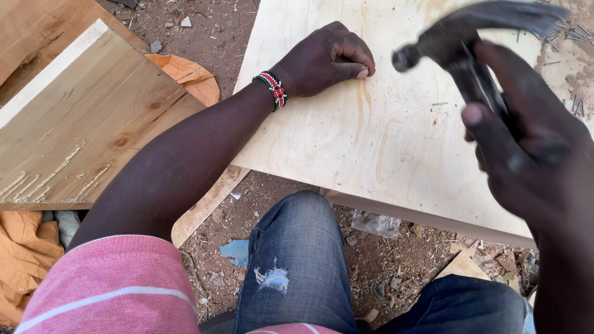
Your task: Hammering small nails into a plywood board to assemble a wooden structure
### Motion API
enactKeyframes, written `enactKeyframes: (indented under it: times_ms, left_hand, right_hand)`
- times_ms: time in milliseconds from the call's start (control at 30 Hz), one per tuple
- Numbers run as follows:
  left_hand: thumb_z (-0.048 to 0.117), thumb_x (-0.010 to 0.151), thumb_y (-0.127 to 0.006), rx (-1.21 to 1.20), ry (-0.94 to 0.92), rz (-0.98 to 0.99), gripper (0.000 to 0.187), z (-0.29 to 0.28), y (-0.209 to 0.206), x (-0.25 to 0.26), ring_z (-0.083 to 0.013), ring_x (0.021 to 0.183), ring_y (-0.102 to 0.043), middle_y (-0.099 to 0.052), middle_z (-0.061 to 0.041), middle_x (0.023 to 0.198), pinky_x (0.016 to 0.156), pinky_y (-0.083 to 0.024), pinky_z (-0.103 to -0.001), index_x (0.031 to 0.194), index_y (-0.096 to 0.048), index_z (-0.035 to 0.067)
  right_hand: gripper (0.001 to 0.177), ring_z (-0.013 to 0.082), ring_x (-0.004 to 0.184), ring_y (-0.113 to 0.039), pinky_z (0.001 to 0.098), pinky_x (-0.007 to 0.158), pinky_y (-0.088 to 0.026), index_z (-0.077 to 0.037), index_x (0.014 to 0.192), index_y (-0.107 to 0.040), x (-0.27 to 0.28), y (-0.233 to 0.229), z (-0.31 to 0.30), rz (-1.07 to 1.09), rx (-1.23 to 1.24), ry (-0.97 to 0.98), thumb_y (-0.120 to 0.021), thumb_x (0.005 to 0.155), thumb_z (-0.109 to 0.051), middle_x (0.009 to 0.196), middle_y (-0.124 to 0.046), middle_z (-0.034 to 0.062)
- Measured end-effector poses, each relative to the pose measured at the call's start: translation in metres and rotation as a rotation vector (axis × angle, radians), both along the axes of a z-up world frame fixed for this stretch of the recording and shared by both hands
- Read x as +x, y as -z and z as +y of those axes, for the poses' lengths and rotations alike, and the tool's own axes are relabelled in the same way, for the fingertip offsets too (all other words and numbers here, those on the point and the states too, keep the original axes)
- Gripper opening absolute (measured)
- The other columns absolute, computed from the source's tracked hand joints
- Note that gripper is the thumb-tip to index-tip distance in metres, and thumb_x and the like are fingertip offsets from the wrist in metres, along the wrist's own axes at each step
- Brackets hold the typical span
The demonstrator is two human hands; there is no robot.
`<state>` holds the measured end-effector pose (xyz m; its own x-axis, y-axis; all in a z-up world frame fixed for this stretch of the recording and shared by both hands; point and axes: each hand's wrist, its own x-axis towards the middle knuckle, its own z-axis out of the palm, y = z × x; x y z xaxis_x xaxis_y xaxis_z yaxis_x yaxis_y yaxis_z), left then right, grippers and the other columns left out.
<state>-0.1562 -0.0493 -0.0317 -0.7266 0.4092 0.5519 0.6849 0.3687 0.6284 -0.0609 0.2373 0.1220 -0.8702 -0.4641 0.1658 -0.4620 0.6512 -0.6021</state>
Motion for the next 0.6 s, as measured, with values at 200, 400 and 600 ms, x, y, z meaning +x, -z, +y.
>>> enactKeyframes:
  times_ms: [200,400,600]
  left_hand:
    - [0.011,0.095,-0.071,0.000,-0.032,0.065,0.011,0.003,0.002,-0.001,-0.0068,0.090,-0.066,-0.077,0.006,0.099,0.094,-0.039,-0.031,0.088,-0.077,0.016]
    - [0.021,0.095,-0.080,-0.033,-0.072,0.054,0.004,0.001,0.012,-0.006,-0.0141,0.097,-0.058,-0.076,0.007,0.102,0.090,-0.044,-0.033,0.096,-0.082,0.018]
    - [0.021,0.090,-0.082,-0.058,-0.115,0.086,0.003,0.003,0.014,-0.008,-0.0143,0.095,-0.056,-0.076,0.010,0.104,0.085,-0.045,-0.032,0.092,-0.084,0.019]
  right_hand:
    - [0.054,0.0282,0.137,-0.052,0.0367,0.102,-0.037,-0.018,0.158,-0.045,-0.047,0.017,-0.022,-0.012,0.172,-0.229,-0.051,0.105,-0.015,0.158,-0.052,0.0103]
    - [0.048,0.0242,0.101,-0.058,0.0370,0.087,-0.043,0.002,0.160,-0.047,-0.043,0.008,-0.016,0.152,0.016,-0.231,-0.053,0.113,-0.005,0.159,-0.054,0.0188]
    - [0.052,0.0224,0.090,-0.064,0.0355,0.085,-0.045,-0.018,0.157,-0.052,-0.050,0.029,-0.015,0.015,0.156,-0.189,-0.057,0.105,-0.011,0.138,-0.068,0.0116]
